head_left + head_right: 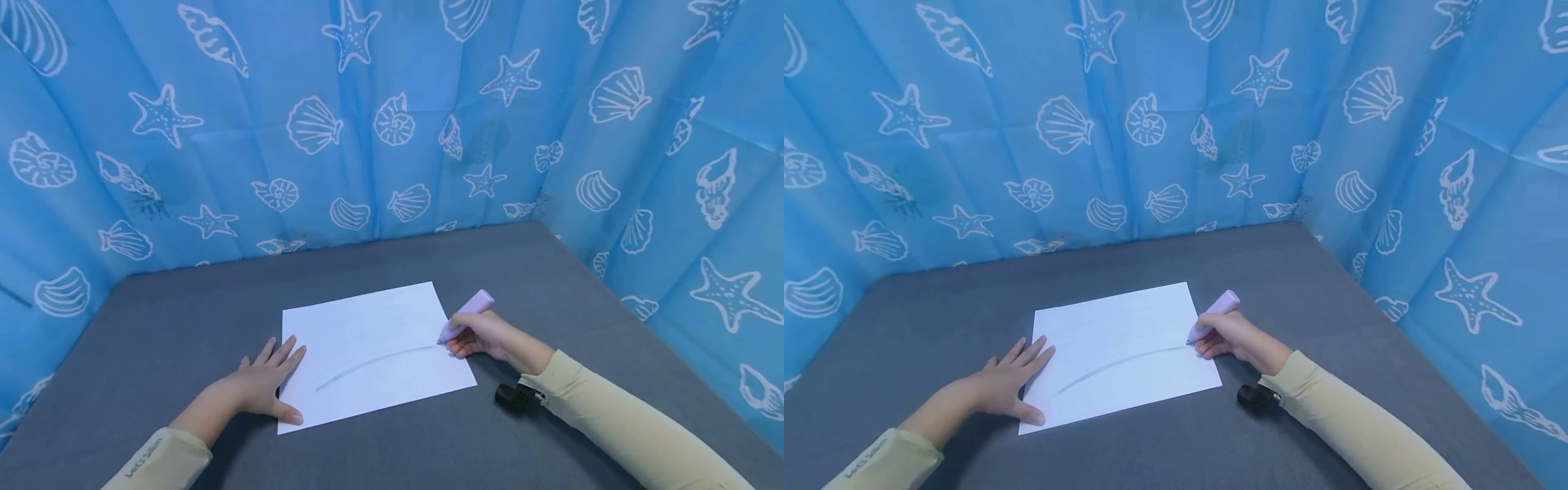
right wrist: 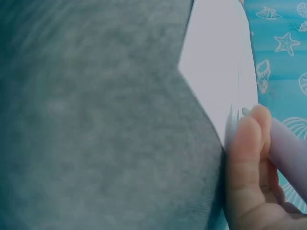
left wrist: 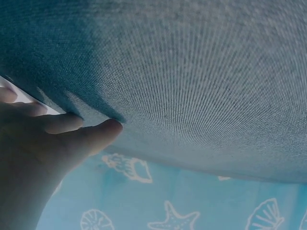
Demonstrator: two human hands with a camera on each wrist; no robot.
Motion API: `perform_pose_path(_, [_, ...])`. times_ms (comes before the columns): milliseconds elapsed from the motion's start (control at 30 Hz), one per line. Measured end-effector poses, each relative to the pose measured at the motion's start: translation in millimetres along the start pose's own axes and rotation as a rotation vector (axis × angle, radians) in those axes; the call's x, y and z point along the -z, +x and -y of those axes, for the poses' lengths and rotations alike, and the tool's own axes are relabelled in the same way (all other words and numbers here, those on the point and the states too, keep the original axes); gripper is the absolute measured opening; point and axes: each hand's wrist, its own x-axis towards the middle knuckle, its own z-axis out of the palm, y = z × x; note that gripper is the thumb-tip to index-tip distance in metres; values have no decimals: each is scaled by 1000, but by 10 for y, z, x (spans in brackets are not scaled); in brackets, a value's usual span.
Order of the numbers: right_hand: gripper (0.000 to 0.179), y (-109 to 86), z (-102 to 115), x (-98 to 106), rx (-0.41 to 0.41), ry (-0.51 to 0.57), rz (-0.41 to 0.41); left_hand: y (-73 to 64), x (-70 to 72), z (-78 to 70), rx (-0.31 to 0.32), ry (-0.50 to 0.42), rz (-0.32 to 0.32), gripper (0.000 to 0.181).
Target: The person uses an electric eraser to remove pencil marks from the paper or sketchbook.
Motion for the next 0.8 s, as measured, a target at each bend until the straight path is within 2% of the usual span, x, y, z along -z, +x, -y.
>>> perform_pose_path(133, [23,19,-19,-6,5,3,-15,-11,4,-14,6,5,-1,121])
perform_pose_path(433, [21,41,-16,-47,13,-65,-85,-13,19,-28,2,8,-5,119])
perform_pose_path(800, [21,34,-14,-59,-1,-79,-76,0,-3,-15,-4,8,-15,120])
